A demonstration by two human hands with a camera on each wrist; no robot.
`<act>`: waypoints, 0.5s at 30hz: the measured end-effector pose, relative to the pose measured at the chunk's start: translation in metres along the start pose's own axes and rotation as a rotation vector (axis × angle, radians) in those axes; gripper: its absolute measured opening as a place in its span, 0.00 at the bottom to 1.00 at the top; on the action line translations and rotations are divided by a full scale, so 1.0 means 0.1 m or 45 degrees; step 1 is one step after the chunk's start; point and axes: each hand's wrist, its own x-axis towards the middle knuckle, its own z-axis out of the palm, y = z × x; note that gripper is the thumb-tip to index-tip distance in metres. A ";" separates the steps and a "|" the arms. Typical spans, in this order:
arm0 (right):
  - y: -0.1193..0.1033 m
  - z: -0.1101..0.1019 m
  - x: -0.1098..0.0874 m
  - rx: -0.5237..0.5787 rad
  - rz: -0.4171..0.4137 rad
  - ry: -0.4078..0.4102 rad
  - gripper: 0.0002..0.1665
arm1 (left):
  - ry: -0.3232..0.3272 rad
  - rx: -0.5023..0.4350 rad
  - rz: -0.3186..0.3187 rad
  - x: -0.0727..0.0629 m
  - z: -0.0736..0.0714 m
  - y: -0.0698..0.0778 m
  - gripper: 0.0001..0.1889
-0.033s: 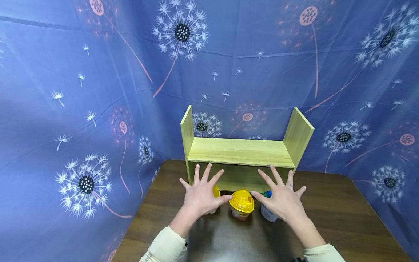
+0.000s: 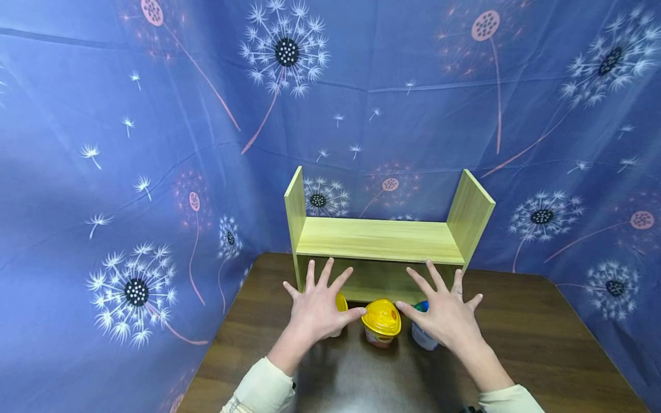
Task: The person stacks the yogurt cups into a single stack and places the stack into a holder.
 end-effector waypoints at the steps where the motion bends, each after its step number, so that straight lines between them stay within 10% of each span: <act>1: 0.00 0.01 -0.01 0.003 0.000 -0.005 0.51 | 0.001 -0.005 0.001 -0.01 0.00 0.00 0.47; 15: -0.01 -0.06 -0.07 0.054 -0.020 0.016 0.48 | 0.077 -0.005 0.021 0.00 -0.04 -0.04 0.49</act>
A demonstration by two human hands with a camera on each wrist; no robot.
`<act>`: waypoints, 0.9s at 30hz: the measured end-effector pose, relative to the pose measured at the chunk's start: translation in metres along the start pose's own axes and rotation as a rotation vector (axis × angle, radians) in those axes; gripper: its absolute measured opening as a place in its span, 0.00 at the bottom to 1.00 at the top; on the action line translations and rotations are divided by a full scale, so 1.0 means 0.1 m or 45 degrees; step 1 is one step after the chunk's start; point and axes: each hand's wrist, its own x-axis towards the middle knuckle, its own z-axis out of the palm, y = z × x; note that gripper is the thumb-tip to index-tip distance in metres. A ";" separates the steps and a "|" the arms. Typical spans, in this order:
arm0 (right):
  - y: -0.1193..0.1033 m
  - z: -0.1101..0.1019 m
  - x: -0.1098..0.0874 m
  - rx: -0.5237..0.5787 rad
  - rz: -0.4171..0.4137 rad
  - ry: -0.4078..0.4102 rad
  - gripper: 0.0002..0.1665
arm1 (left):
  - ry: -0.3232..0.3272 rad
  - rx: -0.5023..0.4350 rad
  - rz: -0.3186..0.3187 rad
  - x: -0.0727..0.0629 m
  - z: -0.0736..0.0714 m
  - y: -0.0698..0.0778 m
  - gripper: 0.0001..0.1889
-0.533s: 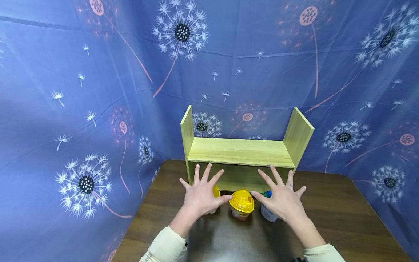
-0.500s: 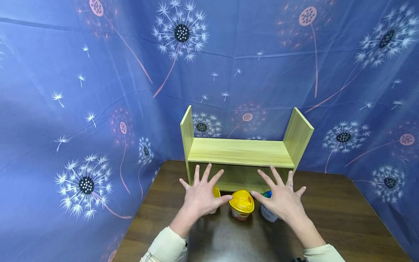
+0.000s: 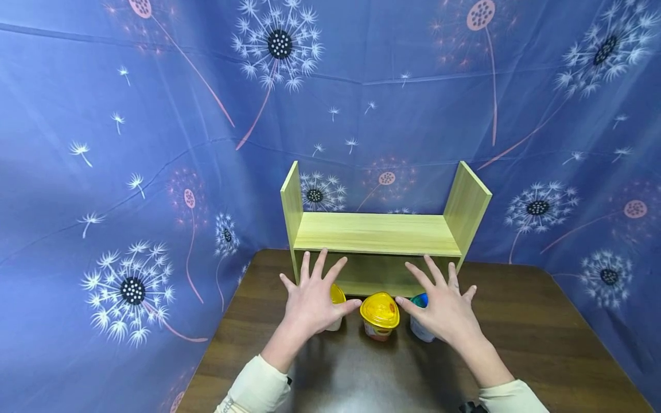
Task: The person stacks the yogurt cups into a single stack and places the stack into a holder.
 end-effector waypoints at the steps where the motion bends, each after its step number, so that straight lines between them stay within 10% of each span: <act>1: 0.00 0.00 0.00 0.002 -0.003 0.001 0.48 | 0.008 -0.004 0.002 0.00 -0.01 -0.01 0.49; 10: 0.06 0.08 0.03 0.025 -0.002 -0.001 0.48 | 0.014 -0.165 0.015 0.00 0.05 -0.05 0.50; 18: 0.28 0.33 -0.02 0.057 0.008 -0.005 0.47 | -0.023 -0.559 -0.055 0.03 0.49 -0.28 0.52; 27: 0.47 0.59 -0.07 0.069 0.013 0.004 0.47 | -0.042 -0.616 -0.116 0.06 0.89 -0.49 0.54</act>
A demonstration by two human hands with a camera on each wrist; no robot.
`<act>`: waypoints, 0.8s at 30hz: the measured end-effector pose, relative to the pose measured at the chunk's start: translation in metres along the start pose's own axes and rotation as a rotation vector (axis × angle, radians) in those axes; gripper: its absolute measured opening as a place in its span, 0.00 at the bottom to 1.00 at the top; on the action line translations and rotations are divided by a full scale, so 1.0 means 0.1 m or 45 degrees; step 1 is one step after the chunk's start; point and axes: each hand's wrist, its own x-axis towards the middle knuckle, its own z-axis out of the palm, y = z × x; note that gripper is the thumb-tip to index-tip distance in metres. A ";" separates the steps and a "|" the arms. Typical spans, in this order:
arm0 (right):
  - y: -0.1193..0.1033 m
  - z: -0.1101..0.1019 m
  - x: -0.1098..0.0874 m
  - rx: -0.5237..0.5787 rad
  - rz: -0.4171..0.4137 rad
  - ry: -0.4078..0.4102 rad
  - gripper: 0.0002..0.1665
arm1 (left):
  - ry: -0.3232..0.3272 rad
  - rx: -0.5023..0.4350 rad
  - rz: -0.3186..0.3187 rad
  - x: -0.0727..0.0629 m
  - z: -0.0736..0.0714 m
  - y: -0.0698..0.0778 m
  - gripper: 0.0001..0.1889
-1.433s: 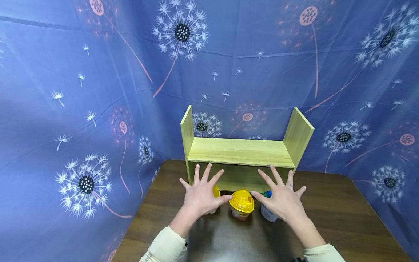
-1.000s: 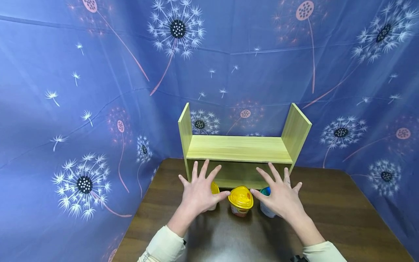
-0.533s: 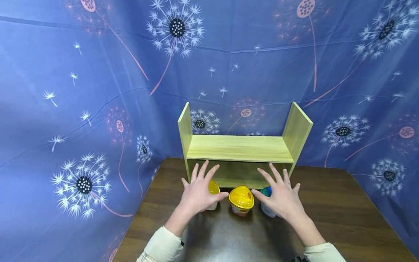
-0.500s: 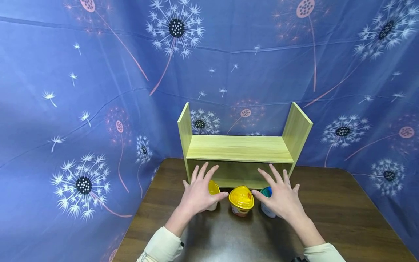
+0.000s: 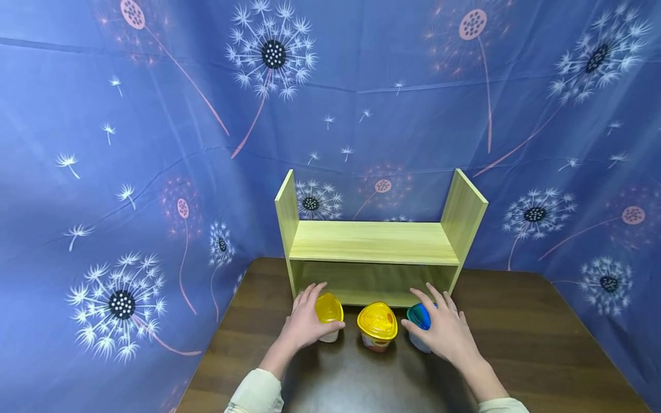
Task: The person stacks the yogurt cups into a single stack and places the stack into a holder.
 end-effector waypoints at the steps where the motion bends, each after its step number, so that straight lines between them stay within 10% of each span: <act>1: 0.02 0.03 -0.01 0.003 0.003 0.001 0.47 | -0.003 0.005 -0.006 -0.01 0.02 -0.02 0.54; 24: 0.32 0.44 -0.02 0.160 0.143 -0.021 0.51 | 0.032 -0.213 0.040 0.10 0.28 -0.37 0.58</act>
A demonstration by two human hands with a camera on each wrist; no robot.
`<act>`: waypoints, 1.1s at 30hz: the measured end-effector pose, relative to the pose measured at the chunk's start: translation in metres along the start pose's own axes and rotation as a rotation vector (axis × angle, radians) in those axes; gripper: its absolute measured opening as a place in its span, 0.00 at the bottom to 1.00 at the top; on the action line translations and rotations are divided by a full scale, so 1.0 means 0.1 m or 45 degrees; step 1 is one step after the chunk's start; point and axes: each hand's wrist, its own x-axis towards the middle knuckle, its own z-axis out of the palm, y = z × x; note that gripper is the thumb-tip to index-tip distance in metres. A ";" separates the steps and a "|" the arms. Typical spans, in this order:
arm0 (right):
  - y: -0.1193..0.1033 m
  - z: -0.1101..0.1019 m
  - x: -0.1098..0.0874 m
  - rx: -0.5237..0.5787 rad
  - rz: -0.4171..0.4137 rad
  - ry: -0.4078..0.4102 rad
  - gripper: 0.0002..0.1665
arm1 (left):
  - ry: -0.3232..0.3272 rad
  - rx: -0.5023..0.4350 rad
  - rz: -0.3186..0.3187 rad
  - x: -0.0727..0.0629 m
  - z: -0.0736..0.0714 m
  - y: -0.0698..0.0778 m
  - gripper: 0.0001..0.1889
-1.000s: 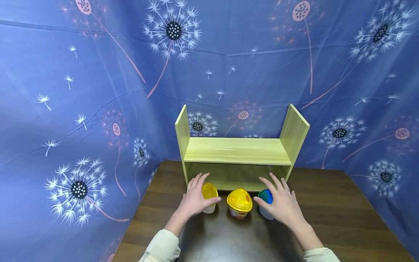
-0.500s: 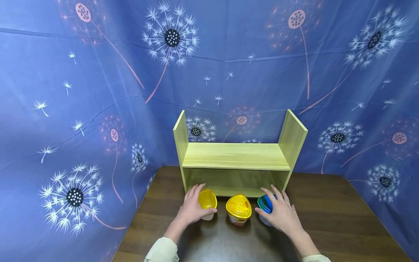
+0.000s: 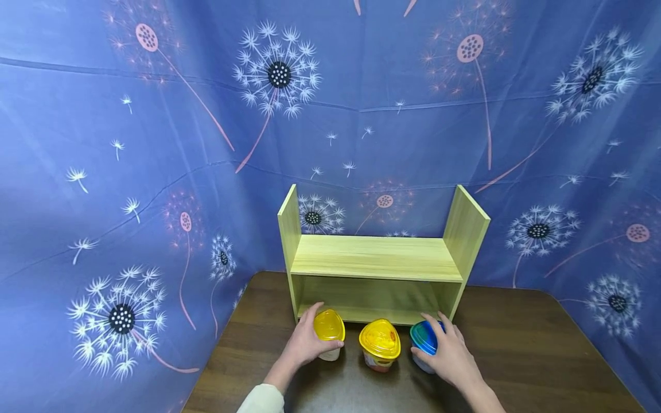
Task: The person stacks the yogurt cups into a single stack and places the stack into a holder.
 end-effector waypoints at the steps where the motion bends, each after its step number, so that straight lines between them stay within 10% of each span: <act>1: 0.01 0.00 -0.01 0.006 0.016 -0.013 0.52 | -0.009 -0.019 -0.011 0.00 0.01 -0.01 0.58; 33: 0.10 0.04 0.05 0.229 0.138 -0.048 0.54 | -0.053 -0.299 -0.171 0.03 0.09 -0.10 0.49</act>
